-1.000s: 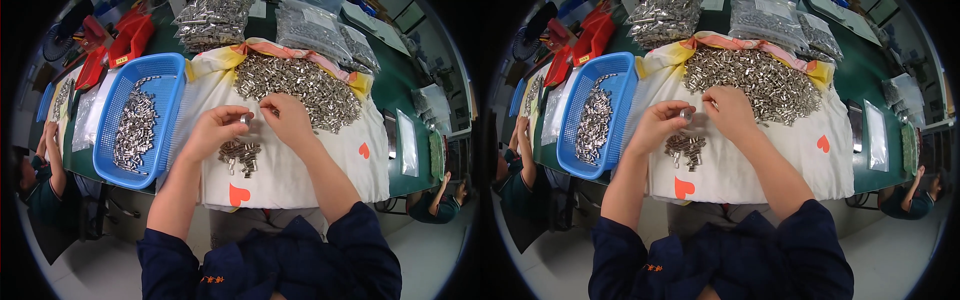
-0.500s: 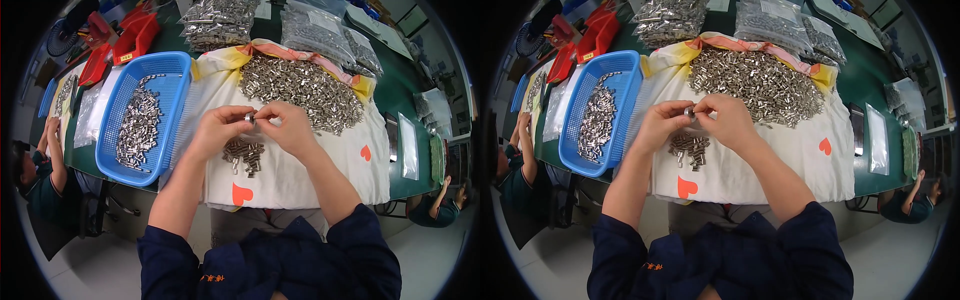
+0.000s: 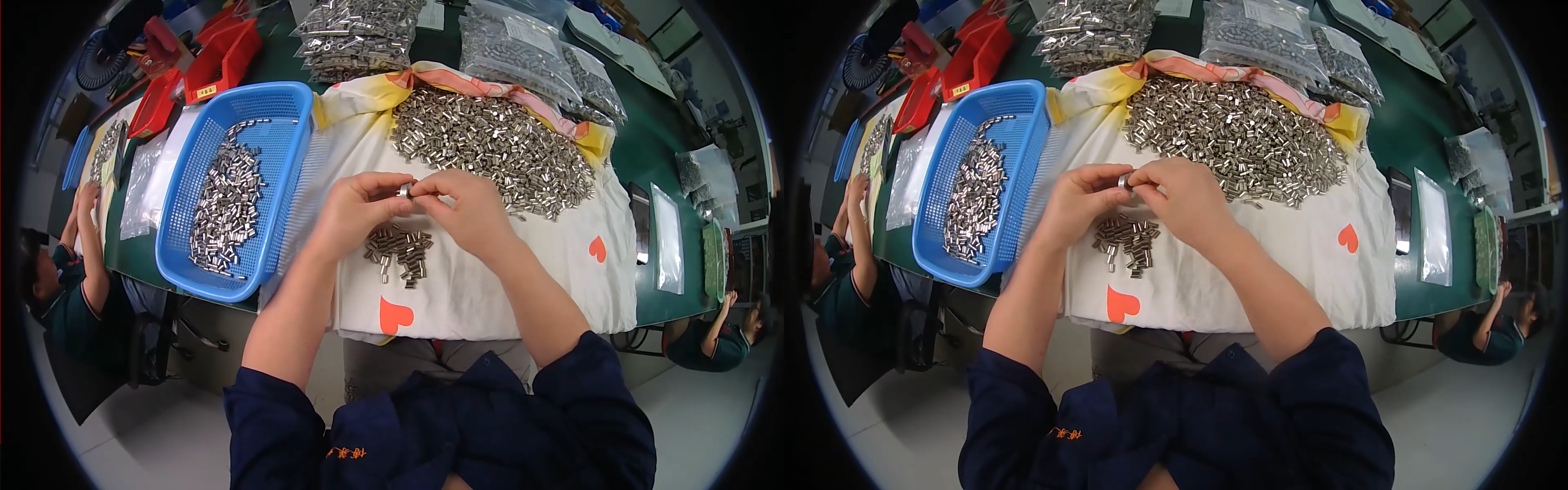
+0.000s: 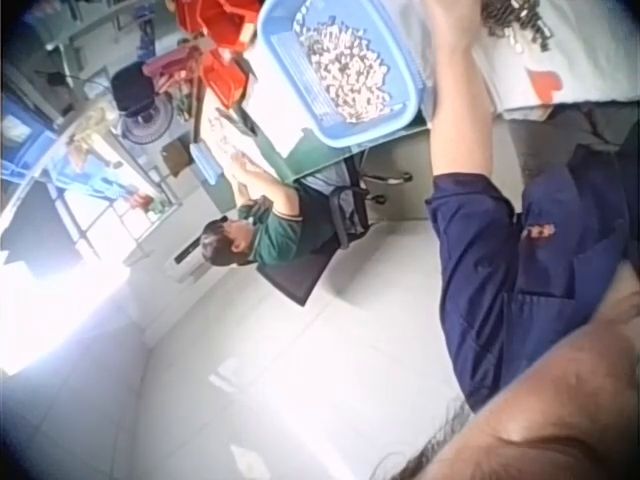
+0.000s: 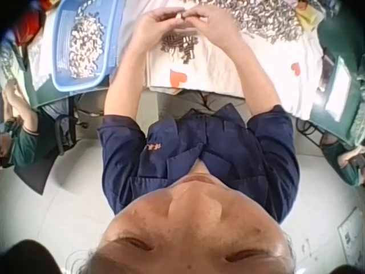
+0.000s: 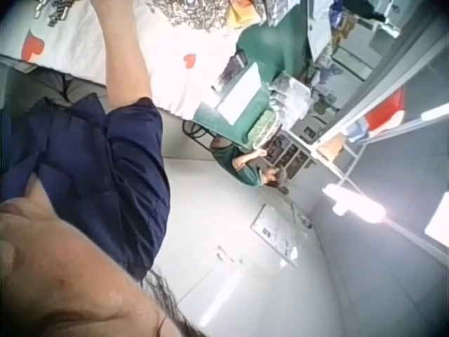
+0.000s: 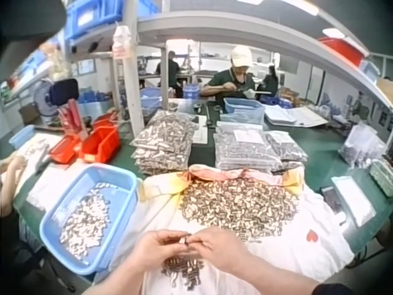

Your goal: Inspecting and sorting small metal components on a workbench.

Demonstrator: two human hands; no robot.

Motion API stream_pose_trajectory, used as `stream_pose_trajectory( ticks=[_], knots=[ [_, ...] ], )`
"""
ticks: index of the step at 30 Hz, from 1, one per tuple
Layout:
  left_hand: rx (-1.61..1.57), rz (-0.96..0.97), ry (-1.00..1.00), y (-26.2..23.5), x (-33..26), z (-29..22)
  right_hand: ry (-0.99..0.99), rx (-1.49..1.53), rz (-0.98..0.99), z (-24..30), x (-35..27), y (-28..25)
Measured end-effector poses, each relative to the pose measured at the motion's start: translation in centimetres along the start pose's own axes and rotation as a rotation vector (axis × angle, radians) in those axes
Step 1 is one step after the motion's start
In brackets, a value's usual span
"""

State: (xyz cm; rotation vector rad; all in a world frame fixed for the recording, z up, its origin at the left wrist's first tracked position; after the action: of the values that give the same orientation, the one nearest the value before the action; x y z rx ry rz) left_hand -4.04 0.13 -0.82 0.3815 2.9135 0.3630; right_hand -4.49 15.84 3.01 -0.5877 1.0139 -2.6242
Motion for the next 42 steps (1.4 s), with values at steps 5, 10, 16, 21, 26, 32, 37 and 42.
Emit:
stream_pose_trajectory(
  ticks=[5, 10, 16, 21, 26, 32, 37, 42],
  knots=[
    [-0.001, 0.062, 0.038, -0.1, -0.1, 0.2, 0.137, 0.128, 0.153, -0.6, 0.5, -0.5],
    [0.165, 0.124, -0.043, 0.7, -0.4, 0.0, 0.177, -0.150, -0.032, -2.6, 1.1, -3.0],
    [0.182, 0.185, -0.059, 0.9, -0.4, 0.0, -0.011, -0.631, -0.043, -2.9, 0.8, -0.4],
    [0.064, 0.140, -0.085, 0.7, -0.2, -0.3, -0.005, -0.520, 0.017, -3.7, 0.2, 0.1],
    [0.063, 0.153, -0.048, 0.5, -0.2, -0.2, -0.065, -0.541, 0.030, -3.2, 0.4, 0.2],
    [0.012, 0.155, -0.028, 0.2, 0.1, -0.2, -0.055, -0.435, 0.007, -2.9, 0.6, 0.3],
    [-0.112, 0.090, 0.001, -0.1, 0.2, -0.1, 0.118, -0.039, -0.042, -1.6, 0.5, -0.4],
    [-0.174, 0.095, -0.009, -0.5, 0.1, 0.2, 0.180, 0.315, 0.107, -0.9, 0.3, 0.5]
  ],
)
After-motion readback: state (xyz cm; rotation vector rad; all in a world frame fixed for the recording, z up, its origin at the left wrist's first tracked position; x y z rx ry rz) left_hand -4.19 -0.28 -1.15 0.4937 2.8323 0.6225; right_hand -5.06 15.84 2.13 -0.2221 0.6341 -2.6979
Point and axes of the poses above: each hand's wrist, its own x-axis towards the middle knuckle, its own y-axis out of the palm, z = x × y, the point moved 3 cm from there along x, towards the middle knuckle, and after that the axes turned 6 degrees about -x, right-handed, at the moved point
